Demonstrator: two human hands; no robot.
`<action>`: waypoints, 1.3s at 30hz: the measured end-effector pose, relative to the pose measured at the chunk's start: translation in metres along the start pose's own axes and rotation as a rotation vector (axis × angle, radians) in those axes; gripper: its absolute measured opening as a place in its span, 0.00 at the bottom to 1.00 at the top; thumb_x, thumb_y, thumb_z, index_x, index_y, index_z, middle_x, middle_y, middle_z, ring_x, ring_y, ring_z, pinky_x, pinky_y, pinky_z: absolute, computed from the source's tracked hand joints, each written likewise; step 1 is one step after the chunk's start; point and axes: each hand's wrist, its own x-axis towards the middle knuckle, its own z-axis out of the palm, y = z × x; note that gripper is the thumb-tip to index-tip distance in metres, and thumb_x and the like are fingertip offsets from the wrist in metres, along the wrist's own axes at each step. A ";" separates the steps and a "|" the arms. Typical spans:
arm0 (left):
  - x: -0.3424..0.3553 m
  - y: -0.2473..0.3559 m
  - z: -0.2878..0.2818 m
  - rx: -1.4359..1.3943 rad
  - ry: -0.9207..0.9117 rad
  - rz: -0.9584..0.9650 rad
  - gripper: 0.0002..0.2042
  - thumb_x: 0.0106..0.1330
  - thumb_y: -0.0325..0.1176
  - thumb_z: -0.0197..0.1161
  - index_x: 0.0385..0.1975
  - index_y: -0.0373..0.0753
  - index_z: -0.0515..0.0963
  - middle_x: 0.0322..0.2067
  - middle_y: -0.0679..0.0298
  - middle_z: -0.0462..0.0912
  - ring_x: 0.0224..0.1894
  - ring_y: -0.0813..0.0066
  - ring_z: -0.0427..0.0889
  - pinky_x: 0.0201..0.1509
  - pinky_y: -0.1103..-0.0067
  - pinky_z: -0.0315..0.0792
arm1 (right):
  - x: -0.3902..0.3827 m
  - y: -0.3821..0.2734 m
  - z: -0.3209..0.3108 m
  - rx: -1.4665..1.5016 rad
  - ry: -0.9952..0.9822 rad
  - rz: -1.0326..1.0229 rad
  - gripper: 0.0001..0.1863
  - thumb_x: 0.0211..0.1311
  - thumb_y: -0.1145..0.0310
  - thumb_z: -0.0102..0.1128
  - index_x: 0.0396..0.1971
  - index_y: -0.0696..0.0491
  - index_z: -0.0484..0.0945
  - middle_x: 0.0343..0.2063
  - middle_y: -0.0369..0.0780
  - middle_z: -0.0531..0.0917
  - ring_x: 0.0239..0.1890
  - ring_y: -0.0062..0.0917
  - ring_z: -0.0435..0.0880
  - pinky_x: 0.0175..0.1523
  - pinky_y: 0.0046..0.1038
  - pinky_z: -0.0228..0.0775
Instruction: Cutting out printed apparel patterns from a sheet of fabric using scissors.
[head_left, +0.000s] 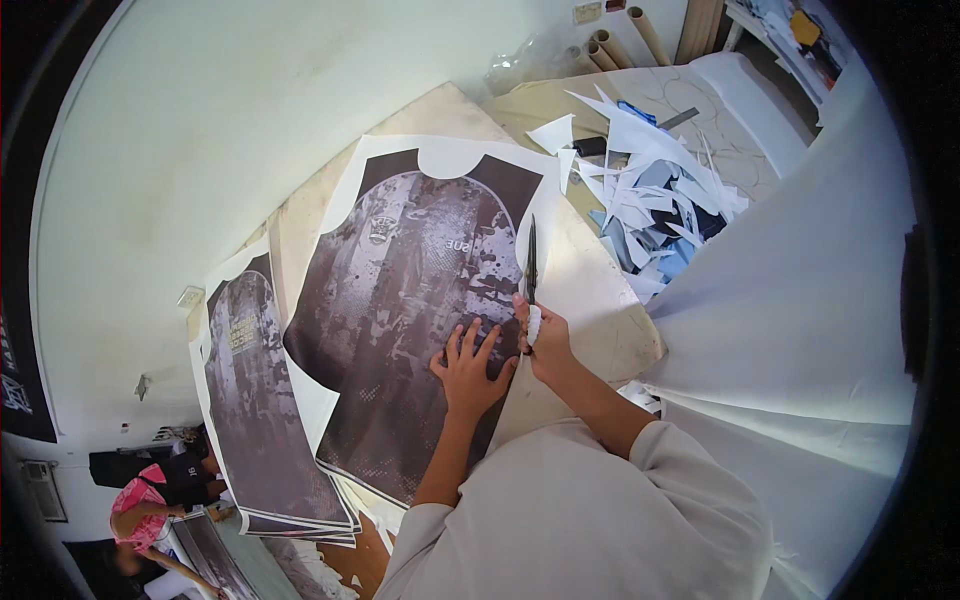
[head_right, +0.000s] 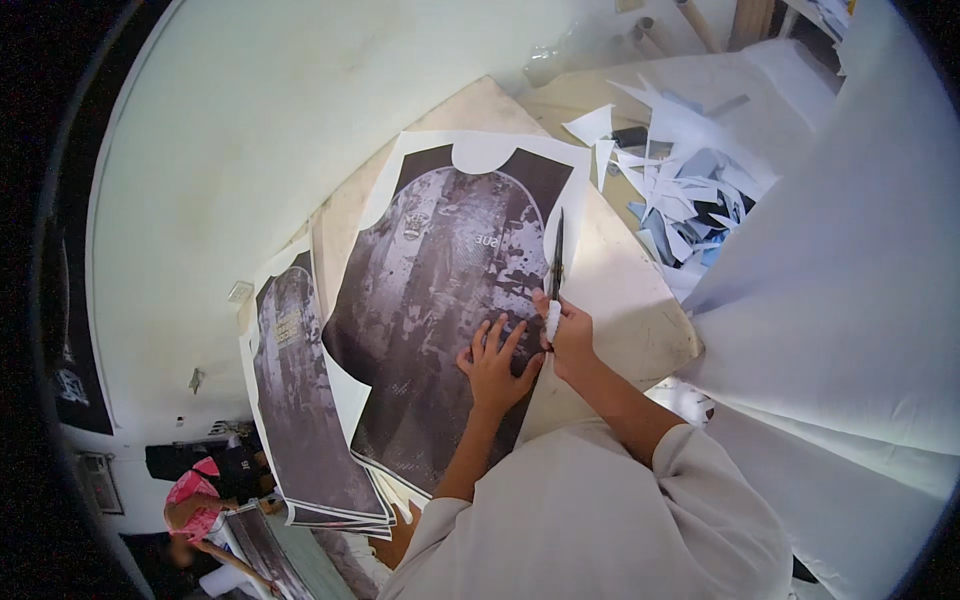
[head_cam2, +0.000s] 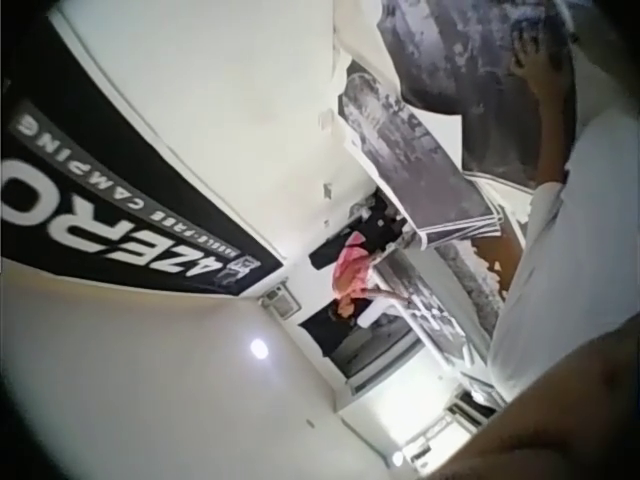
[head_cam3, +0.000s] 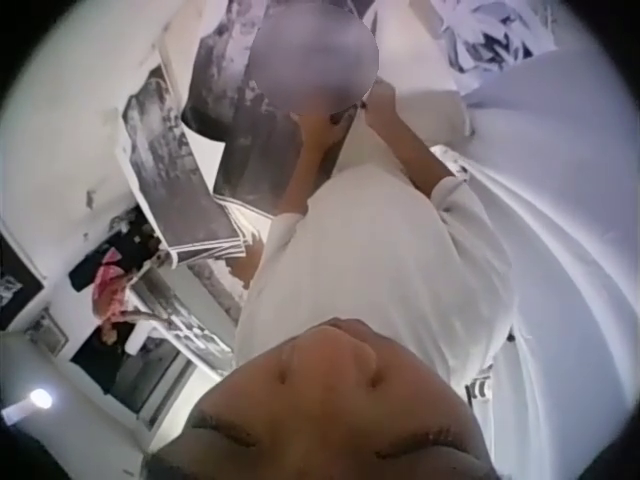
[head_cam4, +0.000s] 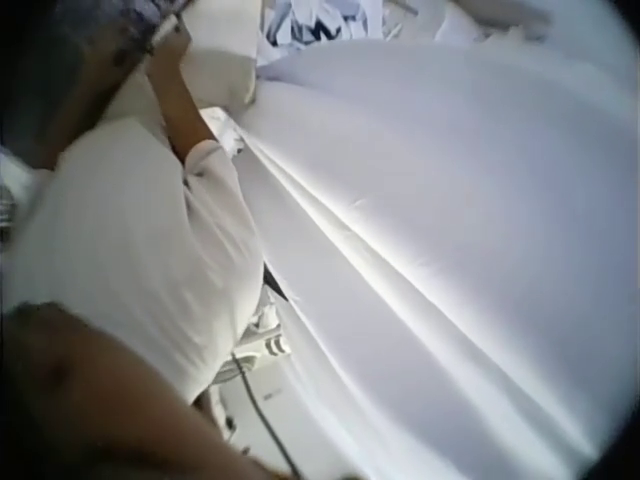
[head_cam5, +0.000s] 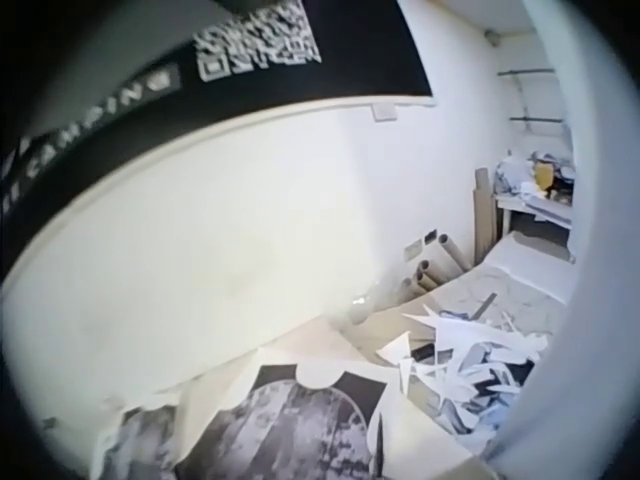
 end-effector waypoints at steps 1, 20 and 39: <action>-0.001 0.000 0.000 0.002 -0.001 -0.002 0.29 0.62 0.57 0.68 0.63 0.58 0.79 0.69 0.66 0.73 0.73 0.58 0.64 0.66 0.49 0.50 | 0.004 -0.002 0.004 -0.004 -0.008 0.000 0.15 0.67 0.55 0.73 0.35 0.51 0.84 0.18 0.26 0.72 0.14 0.13 0.66 0.18 0.21 0.55; 0.003 0.014 0.007 -0.027 0.038 0.027 0.28 0.63 0.60 0.66 0.62 0.60 0.79 0.69 0.66 0.73 0.71 0.61 0.66 0.66 0.55 0.51 | 0.074 -0.036 0.009 0.111 0.101 -0.159 0.18 0.66 0.56 0.74 0.25 0.49 0.75 0.16 0.29 0.68 0.13 0.16 0.65 0.19 0.23 0.57; 0.045 0.036 0.060 -0.208 0.196 0.089 0.30 0.58 0.56 0.71 0.63 0.61 0.77 0.70 0.61 0.69 0.76 0.55 0.59 0.65 0.40 0.55 | 0.266 -0.205 -0.137 0.031 -0.553 0.050 0.09 0.78 0.62 0.53 0.36 0.46 0.77 0.26 0.29 0.75 0.19 0.14 0.66 0.25 0.19 0.64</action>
